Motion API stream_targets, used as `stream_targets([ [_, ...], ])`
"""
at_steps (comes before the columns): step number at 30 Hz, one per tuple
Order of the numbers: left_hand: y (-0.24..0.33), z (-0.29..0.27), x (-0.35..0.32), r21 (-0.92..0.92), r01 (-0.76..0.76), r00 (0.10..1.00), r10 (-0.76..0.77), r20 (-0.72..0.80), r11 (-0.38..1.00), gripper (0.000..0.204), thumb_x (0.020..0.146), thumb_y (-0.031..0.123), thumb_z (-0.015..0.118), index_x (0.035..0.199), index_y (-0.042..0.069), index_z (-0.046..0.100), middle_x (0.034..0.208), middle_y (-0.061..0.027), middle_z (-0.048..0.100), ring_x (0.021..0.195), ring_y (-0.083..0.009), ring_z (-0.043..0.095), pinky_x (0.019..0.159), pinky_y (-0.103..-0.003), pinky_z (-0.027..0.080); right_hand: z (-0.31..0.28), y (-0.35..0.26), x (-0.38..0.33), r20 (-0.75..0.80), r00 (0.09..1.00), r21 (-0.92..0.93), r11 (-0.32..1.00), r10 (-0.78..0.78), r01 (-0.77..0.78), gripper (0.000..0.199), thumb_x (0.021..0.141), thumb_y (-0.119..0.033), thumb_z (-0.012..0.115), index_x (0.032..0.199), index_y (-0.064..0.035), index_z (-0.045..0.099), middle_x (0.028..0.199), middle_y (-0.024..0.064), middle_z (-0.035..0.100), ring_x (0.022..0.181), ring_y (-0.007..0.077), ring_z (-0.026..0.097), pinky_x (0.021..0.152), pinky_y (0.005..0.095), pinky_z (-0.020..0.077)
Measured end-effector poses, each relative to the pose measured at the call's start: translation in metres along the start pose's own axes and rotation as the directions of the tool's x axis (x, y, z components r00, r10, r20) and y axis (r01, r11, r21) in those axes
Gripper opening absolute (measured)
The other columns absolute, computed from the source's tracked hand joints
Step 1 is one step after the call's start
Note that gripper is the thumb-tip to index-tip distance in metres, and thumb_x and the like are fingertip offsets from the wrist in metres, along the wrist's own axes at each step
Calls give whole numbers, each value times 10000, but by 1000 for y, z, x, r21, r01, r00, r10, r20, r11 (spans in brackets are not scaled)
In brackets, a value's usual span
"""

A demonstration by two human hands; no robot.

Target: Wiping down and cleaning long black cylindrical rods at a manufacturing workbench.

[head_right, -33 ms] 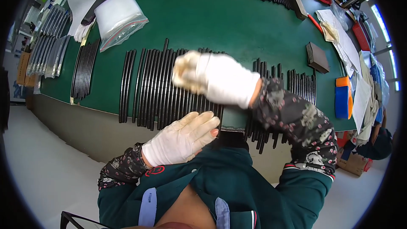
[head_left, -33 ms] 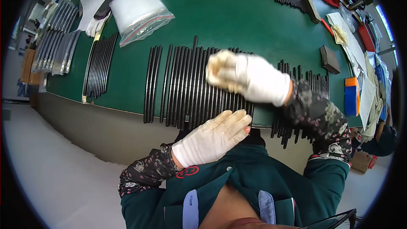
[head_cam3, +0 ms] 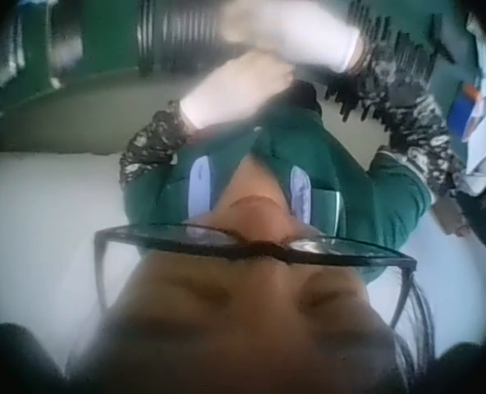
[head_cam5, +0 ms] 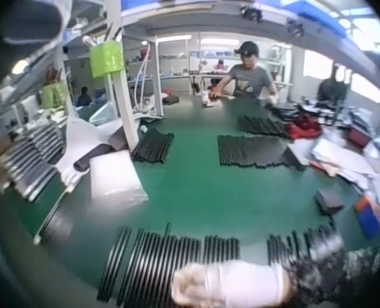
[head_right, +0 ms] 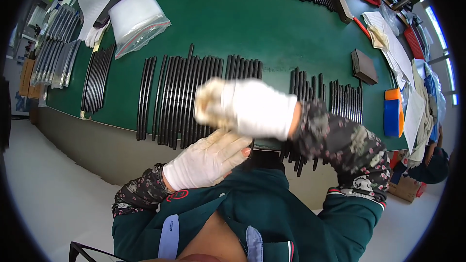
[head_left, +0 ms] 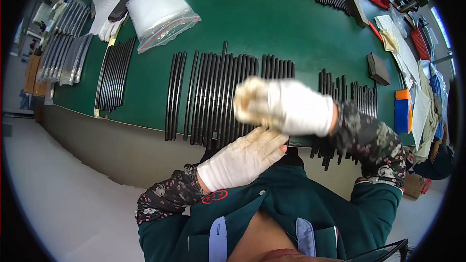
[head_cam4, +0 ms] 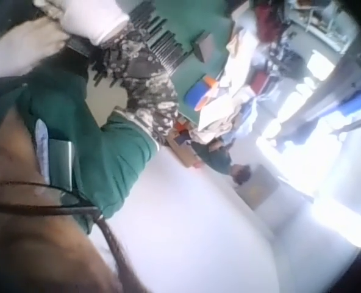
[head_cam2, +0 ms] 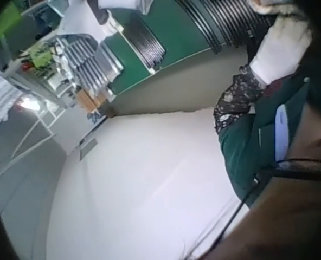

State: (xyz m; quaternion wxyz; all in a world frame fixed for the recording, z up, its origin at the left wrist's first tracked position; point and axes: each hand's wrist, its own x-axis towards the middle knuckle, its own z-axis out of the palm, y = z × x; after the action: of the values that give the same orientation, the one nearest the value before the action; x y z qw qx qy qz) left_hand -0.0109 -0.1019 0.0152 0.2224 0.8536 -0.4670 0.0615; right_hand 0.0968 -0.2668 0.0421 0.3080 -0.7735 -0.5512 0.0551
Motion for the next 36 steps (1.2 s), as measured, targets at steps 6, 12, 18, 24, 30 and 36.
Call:
stream_targets([
  [6, 0, 5, 2, -21, -70, 995, 68, -71, 997, 524, 680, 112, 680, 1168, -1, 526, 1216, -141, 534, 1142, -303, 533, 949, -410, 464, -3, 43, 7, -172, 983, -105, 991, 59, -78, 178, 921, -140, 564, 1071, -57, 613, 1101, 96, 615, 917, 222, 649, 778, 296, 537],
  [12, 0, 4, -9, -143, 1, 997, 11, 78, 990, 504, 722, 106, 625, 1199, -8, 511, 1276, -154, 503, 1196, -308, 497, 993, -421, 430, 6, -13, -6, 226, 973, -38, 998, -42, 52, 337, 816, -65, 586, 1151, -97, 609, 1163, 109, 577, 976, 293, 624, 789, 339, 537],
  [18, -1, -4, -1, -54, -48, 997, 51, 52, 997, 743, 535, 150, 782, 1214, 23, 509, 1331, -139, 463, 1234, -306, 472, 1000, -416, 440, -28, 27, 1, -65, 983, 124, 979, 171, -162, 304, 882, -108, 579, 1181, -113, 630, 1088, 117, 633, 960, 240, 630, 816, 290, 514],
  [24, 13, -14, 17, -40, 29, 999, -30, -17, 999, 644, 512, 202, 782, 1080, 0, 556, 1232, -144, 513, 1106, -301, 551, 877, -393, 475, -92, 51, -70, -489, 601, 386, 775, 632, -500, 349, 873, -86, 581, 1213, -5, 582, 1013, 77, 638, 916, 125, 590, 834, 245, 471],
  [30, 39, 7, 89, -211, -144, 987, 157, 44, 967, 744, 610, 330, 794, 1238, 42, 518, 1371, -147, 420, 1317, -311, 373, 1013, -490, 371, -93, 64, -114, -484, 460, 540, 668, 744, -512, 340, 890, -80, 572, 1210, 35, 565, 1063, 66, 629, 955, 109, 583, 859, 227, 462],
  [36, 40, 42, 104, -239, -149, 977, 180, 115, 960, 730, 643, 357, 787, 1256, 65, 521, 1380, -156, 420, 1332, -322, 360, 1067, -513, 308, -92, 49, -124, -486, 432, 533, 649, 760, -542, 339, 885, -55, 585, 1208, 45, 565, 1064, 70, 644, 953, 110, 596, 873, 224, 460],
])
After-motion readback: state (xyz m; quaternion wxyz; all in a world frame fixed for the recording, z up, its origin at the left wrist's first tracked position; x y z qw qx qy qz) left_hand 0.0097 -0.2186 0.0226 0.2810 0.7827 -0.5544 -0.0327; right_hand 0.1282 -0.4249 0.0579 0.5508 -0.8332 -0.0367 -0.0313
